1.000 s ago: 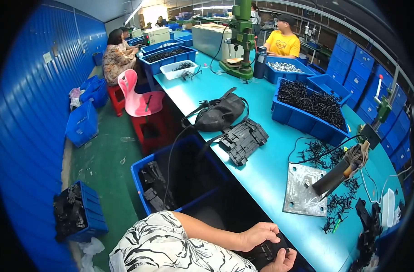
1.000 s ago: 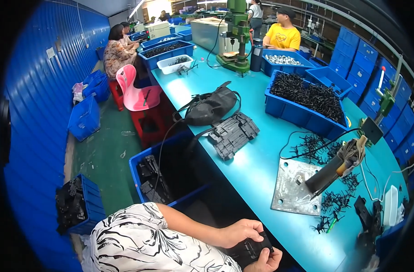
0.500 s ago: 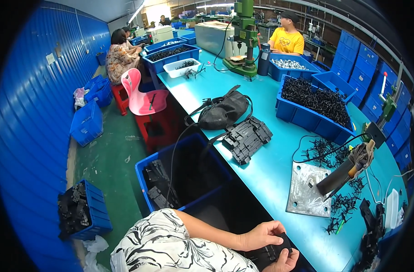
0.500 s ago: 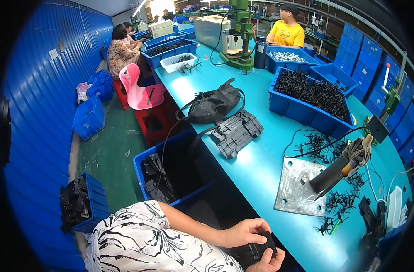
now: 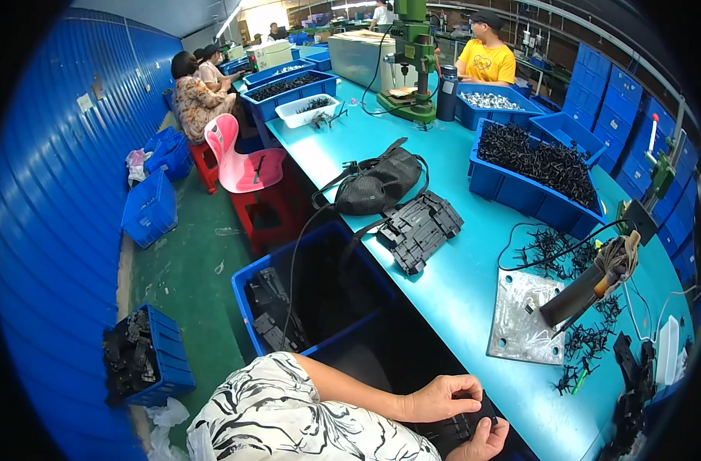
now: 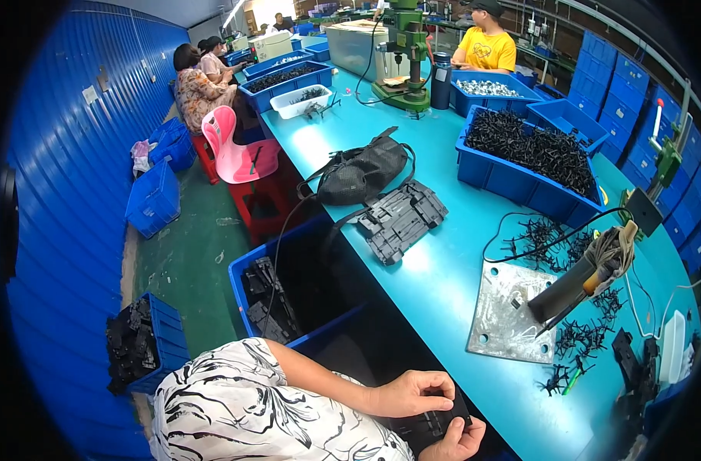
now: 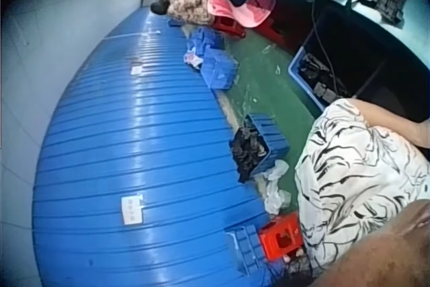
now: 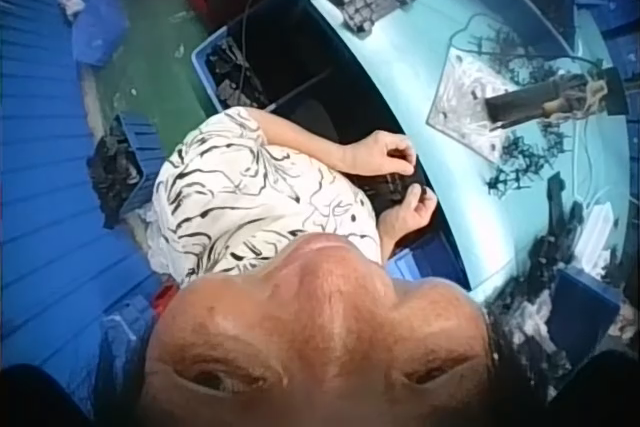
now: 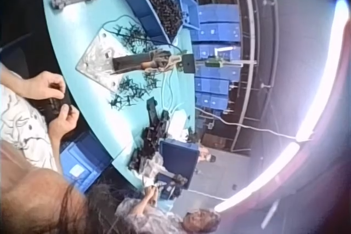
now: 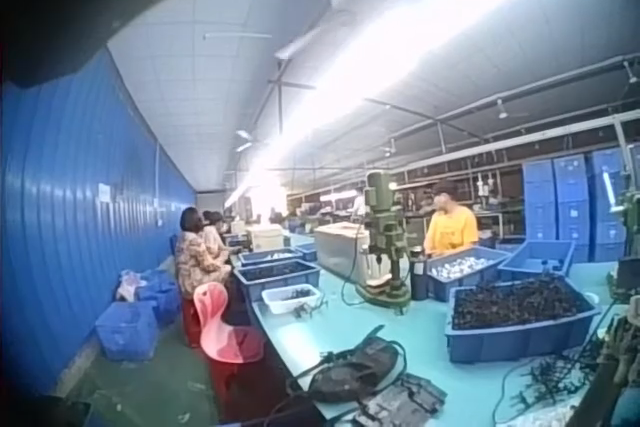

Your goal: Assembling the plastic chassis and internal components of a toy car using an electric screwdriver and manual snapping.

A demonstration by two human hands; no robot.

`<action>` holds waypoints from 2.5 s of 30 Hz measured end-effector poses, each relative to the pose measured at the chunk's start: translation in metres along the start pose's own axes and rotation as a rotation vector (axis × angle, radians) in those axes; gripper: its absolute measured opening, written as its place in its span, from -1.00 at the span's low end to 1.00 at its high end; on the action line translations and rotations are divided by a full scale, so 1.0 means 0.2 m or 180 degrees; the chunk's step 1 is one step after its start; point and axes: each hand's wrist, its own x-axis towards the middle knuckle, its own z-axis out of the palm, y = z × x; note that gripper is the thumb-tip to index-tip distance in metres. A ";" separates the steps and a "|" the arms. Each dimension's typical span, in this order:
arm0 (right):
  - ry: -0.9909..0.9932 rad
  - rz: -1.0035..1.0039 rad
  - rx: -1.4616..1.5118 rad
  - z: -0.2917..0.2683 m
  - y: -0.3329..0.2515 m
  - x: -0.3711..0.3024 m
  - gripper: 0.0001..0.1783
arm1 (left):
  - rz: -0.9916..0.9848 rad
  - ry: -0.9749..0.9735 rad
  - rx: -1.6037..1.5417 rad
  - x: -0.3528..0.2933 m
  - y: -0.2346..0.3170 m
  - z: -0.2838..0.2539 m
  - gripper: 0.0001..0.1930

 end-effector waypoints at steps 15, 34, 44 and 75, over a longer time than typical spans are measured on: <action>-0.0043 -0.0061 0.0063 0.01 -0.01 -0.01 -0.89 | -0.0227 0.0095 -0.0192 0.01 -0.01 -0.01 -0.85; 0.0025 -0.2379 -0.1937 0.13 -0.19 0.09 -0.83 | 0.0343 0.0103 -0.0468 0.07 0.06 -0.01 -0.90; -0.0471 -0.2851 -0.3087 0.19 -0.08 0.08 -0.48 | -0.0072 0.0514 -0.0041 0.08 0.08 -0.04 -0.84; -0.0332 0.0143 0.0873 0.18 -0.12 0.10 -0.61 | -0.1488 -0.0797 -0.1185 0.14 0.00 -0.21 -0.71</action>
